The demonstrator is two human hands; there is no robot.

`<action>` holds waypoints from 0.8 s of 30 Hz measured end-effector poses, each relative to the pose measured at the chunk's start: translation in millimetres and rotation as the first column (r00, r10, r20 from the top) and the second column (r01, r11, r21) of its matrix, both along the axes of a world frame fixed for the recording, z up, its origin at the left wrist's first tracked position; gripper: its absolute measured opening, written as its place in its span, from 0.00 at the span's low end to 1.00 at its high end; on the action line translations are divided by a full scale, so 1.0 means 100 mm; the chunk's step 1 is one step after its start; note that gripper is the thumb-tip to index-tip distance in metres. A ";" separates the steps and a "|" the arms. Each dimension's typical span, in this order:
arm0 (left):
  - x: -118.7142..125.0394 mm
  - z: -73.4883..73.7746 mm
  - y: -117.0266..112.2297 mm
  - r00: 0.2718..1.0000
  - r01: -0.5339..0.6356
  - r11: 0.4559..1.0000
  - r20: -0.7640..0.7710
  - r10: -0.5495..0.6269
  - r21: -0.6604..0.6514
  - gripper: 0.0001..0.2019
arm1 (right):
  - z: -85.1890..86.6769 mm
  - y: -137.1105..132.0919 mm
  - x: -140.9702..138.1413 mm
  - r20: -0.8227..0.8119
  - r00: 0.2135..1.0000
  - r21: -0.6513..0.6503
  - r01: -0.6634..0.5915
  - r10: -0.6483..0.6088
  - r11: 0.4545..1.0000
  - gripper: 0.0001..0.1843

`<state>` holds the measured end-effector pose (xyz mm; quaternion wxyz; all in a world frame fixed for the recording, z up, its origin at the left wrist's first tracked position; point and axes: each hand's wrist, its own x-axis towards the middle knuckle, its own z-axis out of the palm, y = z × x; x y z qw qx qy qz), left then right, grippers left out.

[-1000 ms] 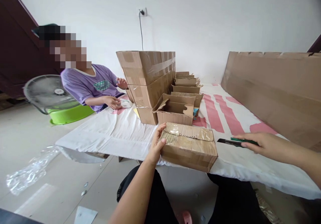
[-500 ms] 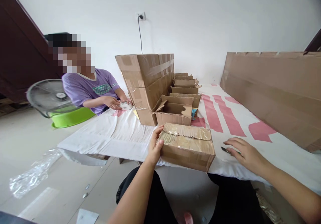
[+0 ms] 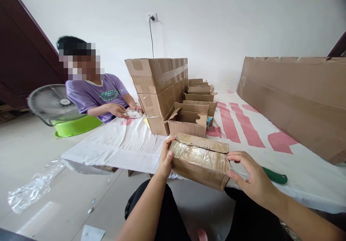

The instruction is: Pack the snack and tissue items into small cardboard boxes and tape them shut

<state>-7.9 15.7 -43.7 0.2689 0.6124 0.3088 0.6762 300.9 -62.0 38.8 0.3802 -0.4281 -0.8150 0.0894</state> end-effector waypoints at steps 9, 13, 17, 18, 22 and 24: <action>0.02 0.12 -0.09 0.998 -0.004 0.998 -0.059 0.001 -0.066 0.25 | -0.10 0.01 -0.11 -0.128 0.991 0.051 0.051 -0.044 0.997 0.18; 0.04 0.14 -0.13 0.996 0.020 0.999 -0.086 -0.024 -0.048 0.18 | 0.01 0.09 -0.15 -0.070 0.995 0.030 0.075 -0.073 0.997 0.17; 0.05 0.14 -0.13 0.996 0.068 0.997 -0.057 -0.071 -0.038 0.14 | 0.26 0.22 -0.26 0.038 0.999 0.105 0.032 -0.036 0.994 0.14; 0.05 0.14 -0.13 0.996 0.075 0.996 -0.051 -0.077 -0.039 0.14 | 0.31 0.25 -0.30 0.065 0.998 0.127 0.016 -0.024 0.992 0.13; 0.05 0.13 -0.13 0.996 0.080 0.995 -0.036 -0.082 -0.053 0.14 | 0.41 0.39 -0.52 0.170 0.985 0.172 -0.035 0.006 0.984 0.14; 0.05 0.13 -0.13 0.997 0.071 0.996 -0.032 -0.073 -0.059 0.14 | 0.41 0.45 -0.62 0.219 0.976 0.169 -0.039 0.001 0.985 0.15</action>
